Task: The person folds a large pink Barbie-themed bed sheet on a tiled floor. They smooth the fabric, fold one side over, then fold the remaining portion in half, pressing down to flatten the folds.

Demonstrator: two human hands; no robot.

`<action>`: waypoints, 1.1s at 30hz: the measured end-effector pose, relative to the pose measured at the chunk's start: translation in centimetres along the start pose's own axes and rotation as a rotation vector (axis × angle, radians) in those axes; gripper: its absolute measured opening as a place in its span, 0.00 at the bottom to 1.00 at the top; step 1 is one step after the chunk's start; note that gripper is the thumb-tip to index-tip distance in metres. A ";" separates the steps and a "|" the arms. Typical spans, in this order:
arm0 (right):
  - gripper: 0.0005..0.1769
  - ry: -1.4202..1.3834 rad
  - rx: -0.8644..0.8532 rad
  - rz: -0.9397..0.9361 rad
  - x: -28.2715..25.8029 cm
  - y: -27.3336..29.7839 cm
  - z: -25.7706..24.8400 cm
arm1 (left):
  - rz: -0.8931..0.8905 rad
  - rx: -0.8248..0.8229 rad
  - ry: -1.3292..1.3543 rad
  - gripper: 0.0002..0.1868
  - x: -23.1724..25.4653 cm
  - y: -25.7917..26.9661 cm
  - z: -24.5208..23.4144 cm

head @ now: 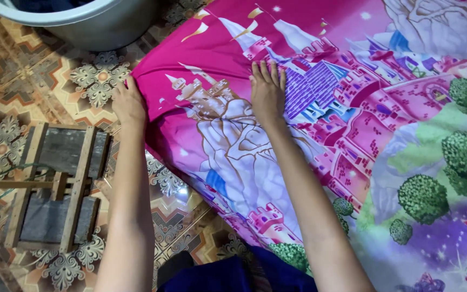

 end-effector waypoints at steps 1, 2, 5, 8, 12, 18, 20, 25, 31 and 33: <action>0.23 0.006 0.001 0.010 0.2 0.0 -0.1 | 0.010 0.001 0.005 0.14 0.5 -0.3 0.0; 0.23 0.010 0.009 0.003 0.0 0.1 -0.3 | -0.009 -0.025 -0.020 0.15 0.6 -0.5 0.0; 0.23 0.029 0.013 -0.007 -0.2 0.4 -0.5 | -0.011 -0.038 -0.072 0.16 0.5 -0.4 1.8; 0.23 0.022 0.017 0.023 -1.9 0.3 -1.3 | 0.024 -0.100 -0.071 0.17 -0.7 -1.4 2.8; 0.23 -0.028 -0.004 0.052 -2.7 0.3 1.8 | 0.014 -0.365 0.080 0.22 -1.5 -0.7 1.8; 0.24 -0.087 -0.118 0.028 -3.3 0.2 -0.9 | 0.013 -0.549 0.352 0.40 -2.2 -2.0 5.6; 0.25 -0.119 -0.108 0.071 -3.5 -0.1 -1.9 | 0.066 -0.576 0.501 0.26 -4.5 -4.3 14.6; 0.25 -0.154 -0.028 0.105 -1.4 -1.4 -1.8 | -0.071 -0.161 0.780 0.15 -8.9 -9.2 11.7; 0.28 -0.073 0.009 0.204 0.7 -5.0 -2.2 | 0.205 0.211 0.967 0.15 2.6 -10.1 -11.9; 0.32 -0.064 -0.094 0.226 0.5 -6.0 -2.6 | 0.282 -0.354 0.809 0.35 7.2 -10.3 -13.6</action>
Point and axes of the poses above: each hand's wrist, its own y-axis away from the middle knuckle, its own z-axis out of the palm, x = y × z, the point moved 4 cm from there along -y, towards the middle knuckle, and after that the axes turned 11 degrees about z, right-handed, at the moved point
